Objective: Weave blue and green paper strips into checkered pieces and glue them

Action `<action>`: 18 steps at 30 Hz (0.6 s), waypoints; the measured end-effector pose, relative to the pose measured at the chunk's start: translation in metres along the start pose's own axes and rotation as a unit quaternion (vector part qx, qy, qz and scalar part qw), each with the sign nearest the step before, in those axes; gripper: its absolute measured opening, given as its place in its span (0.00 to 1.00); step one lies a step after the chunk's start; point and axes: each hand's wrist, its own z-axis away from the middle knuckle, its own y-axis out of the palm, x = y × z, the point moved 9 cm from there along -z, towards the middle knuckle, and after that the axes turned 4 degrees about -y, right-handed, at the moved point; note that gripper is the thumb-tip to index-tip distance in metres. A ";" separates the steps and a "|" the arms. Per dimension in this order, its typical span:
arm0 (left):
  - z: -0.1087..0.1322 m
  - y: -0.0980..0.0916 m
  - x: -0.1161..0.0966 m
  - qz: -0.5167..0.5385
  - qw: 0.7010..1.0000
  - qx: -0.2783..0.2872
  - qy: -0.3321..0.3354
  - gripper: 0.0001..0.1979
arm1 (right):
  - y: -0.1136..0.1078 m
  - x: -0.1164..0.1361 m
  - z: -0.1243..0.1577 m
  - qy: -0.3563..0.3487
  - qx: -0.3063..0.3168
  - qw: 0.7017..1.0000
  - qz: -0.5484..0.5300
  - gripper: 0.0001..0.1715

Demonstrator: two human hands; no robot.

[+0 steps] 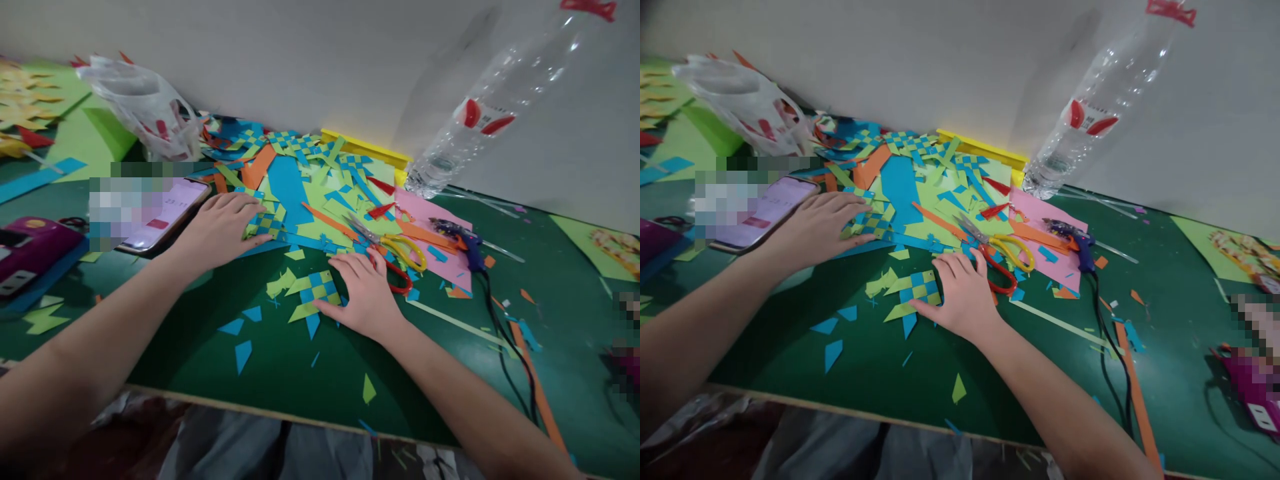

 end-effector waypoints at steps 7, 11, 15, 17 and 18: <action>-0.004 0.022 -0.002 0.034 0.996 0.077 0.034 0.27 | 0.003 0.004 0.001 -0.017 0.015 1.000 -0.021 0.36; -0.006 0.020 -0.004 0.026 0.995 0.086 0.048 0.24 | 0.004 0.006 0.001 -0.023 0.017 0.998 -0.054 0.34; -0.004 0.015 -0.012 0.041 0.993 0.091 0.060 0.22 | 0.003 0.008 0.000 -0.035 0.011 0.997 -0.067 0.33; -0.002 0.015 -0.022 0.062 0.991 0.089 0.077 0.23 | 0.002 0.009 0.000 -0.037 0.009 0.997 -0.065 0.31; -0.002 0.012 -0.025 0.079 0.992 0.068 0.078 0.23 | 0.002 0.009 -0.001 -0.037 0.012 0.997 -0.067 0.31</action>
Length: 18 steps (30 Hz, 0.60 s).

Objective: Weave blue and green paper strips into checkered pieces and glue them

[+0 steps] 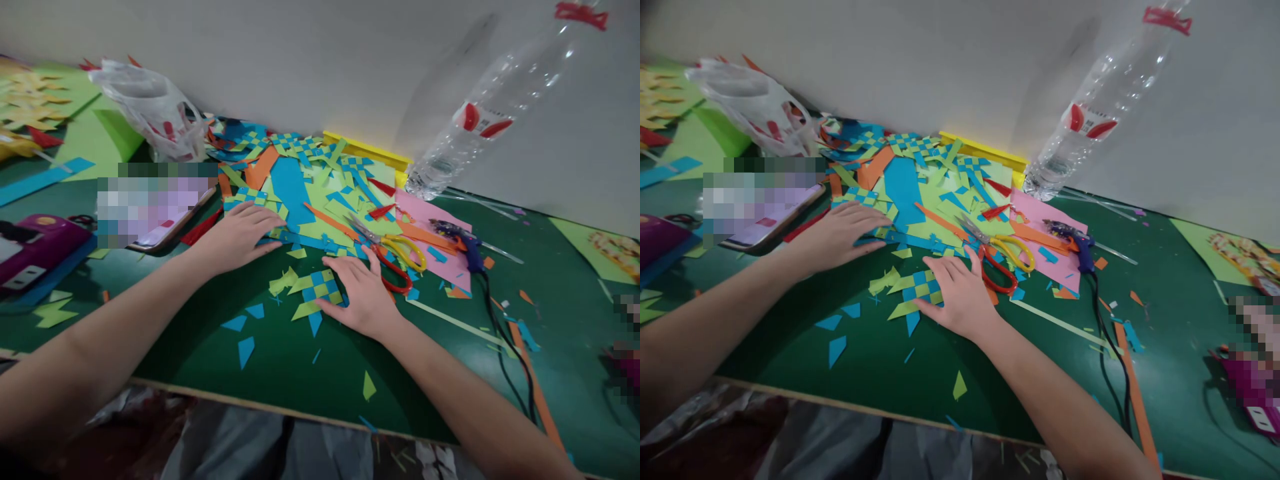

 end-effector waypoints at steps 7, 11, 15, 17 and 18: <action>0.001 0.013 -0.036 0.090 0.993 0.025 0.068 0.22 | 0.001 -0.005 -0.001 0.009 -0.001 0.996 -0.085 0.31; 0.003 0.017 -0.045 0.108 0.990 0.053 0.074 0.24 | -0.002 -0.019 -0.001 0.056 -0.056 0.963 -0.256 0.25; 0.007 0.019 -0.056 0.093 0.989 0.056 0.099 0.32 | -0.014 -0.048 0.004 0.148 -0.166 0.904 -0.366 0.26; 0.009 0.020 -0.058 0.083 0.990 0.053 0.104 0.34 | -0.013 -0.060 0.006 0.188 -0.187 0.880 -0.394 0.28; 0.009 0.021 -0.057 0.080 0.990 0.051 0.102 0.35 | -0.012 -0.064 0.007 0.200 -0.191 0.872 -0.405 0.28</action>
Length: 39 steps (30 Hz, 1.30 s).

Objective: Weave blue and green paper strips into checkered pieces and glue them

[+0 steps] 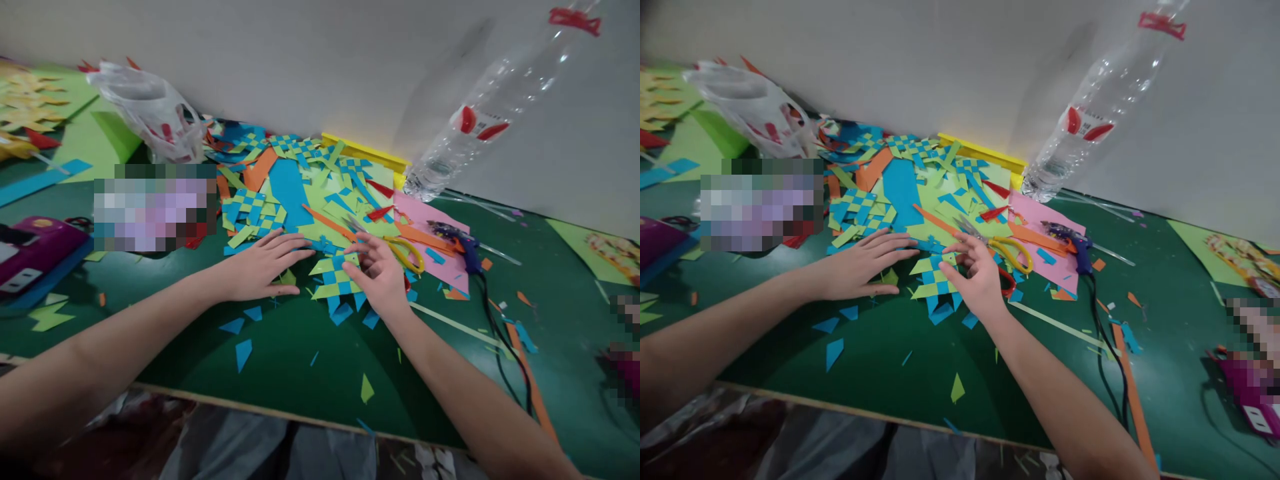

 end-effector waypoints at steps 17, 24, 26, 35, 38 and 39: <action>0.005 -0.016 0.008 0.018 0.999 0.013 0.030 0.24 | 0.008 0.007 0.007 -0.019 0.018 1.000 0.018 0.19; 0.017 -0.032 0.042 0.014 0.998 0.058 -0.008 0.14 | 0.008 0.004 0.005 -0.024 0.014 0.999 0.043 0.19; 0.014 -0.040 0.044 -0.005 0.999 0.030 -0.030 0.18 | 0.007 0.008 0.006 -0.030 0.011 0.998 0.053 0.19; 0.015 -0.028 0.041 -0.040 0.997 0.027 -0.064 0.32 | 0.020 0.020 0.012 -0.016 0.058 0.998 0.030 0.27; 0.027 -0.034 0.063 -0.046 0.993 0.032 -0.103 0.36 | 0.035 0.024 0.013 -0.040 0.128 0.988 0.075 0.33; 0.030 -0.036 0.070 -0.054 0.991 0.038 -0.114 0.37 | 0.041 0.026 0.014 -0.060 0.158 0.979 0.112 0.35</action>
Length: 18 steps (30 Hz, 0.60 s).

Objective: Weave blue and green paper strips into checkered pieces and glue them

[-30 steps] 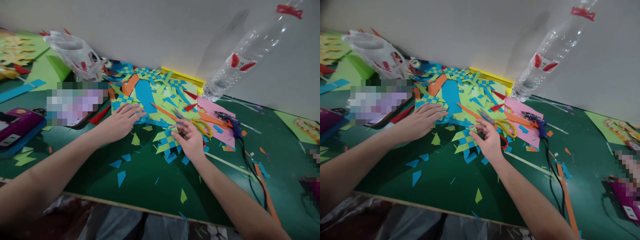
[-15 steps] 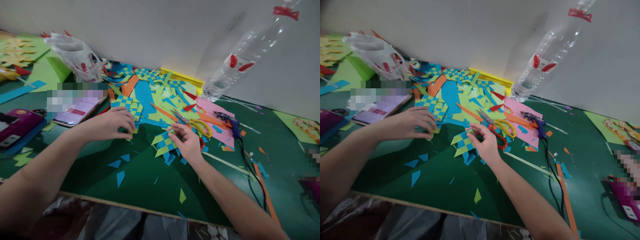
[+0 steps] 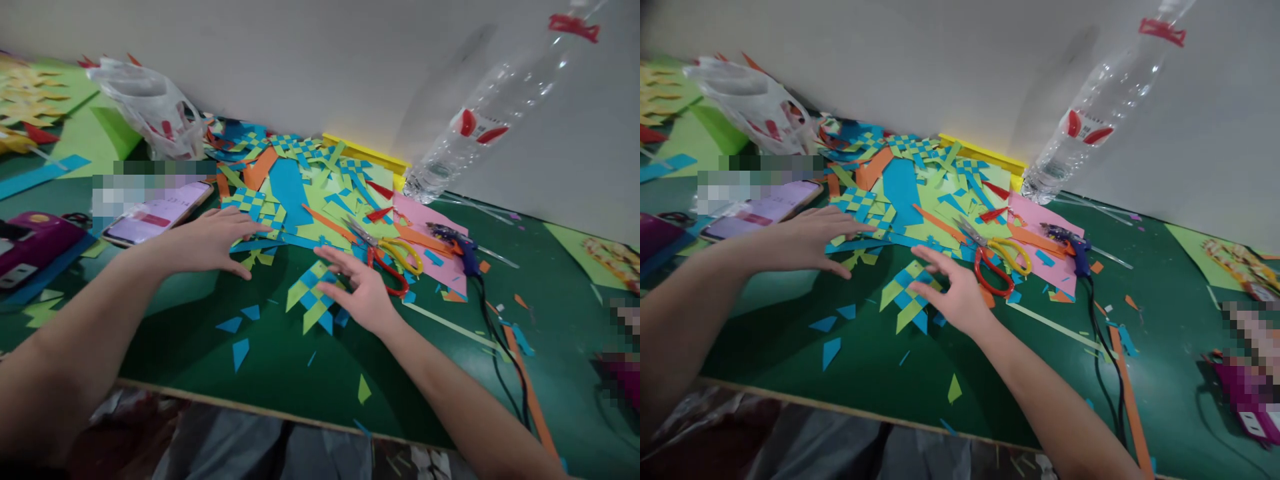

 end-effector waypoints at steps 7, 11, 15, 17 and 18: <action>-0.009 -0.003 0.000 -0.031 0.998 -0.043 -0.034 0.37 | 0.007 0.032 0.009 -0.209 0.037 0.908 0.360 0.18; -0.015 0.010 -0.026 -0.025 0.998 -0.062 0.005 0.38 | 0.009 0.025 0.011 -0.200 0.036 0.880 0.430 0.15; -0.011 0.014 -0.018 0.014 0.998 -0.065 -0.006 0.40 | 0.013 0.009 0.008 -0.153 0.051 0.882 0.442 0.18; -0.007 0.016 -0.007 0.020 0.999 -0.046 -0.013 0.41 | 0.012 0.004 0.007 -0.138 0.047 0.886 0.440 0.19; -0.006 0.016 -0.001 0.019 0.999 -0.038 -0.016 0.39 | 0.012 0.002 0.007 -0.134 0.045 0.887 0.440 0.19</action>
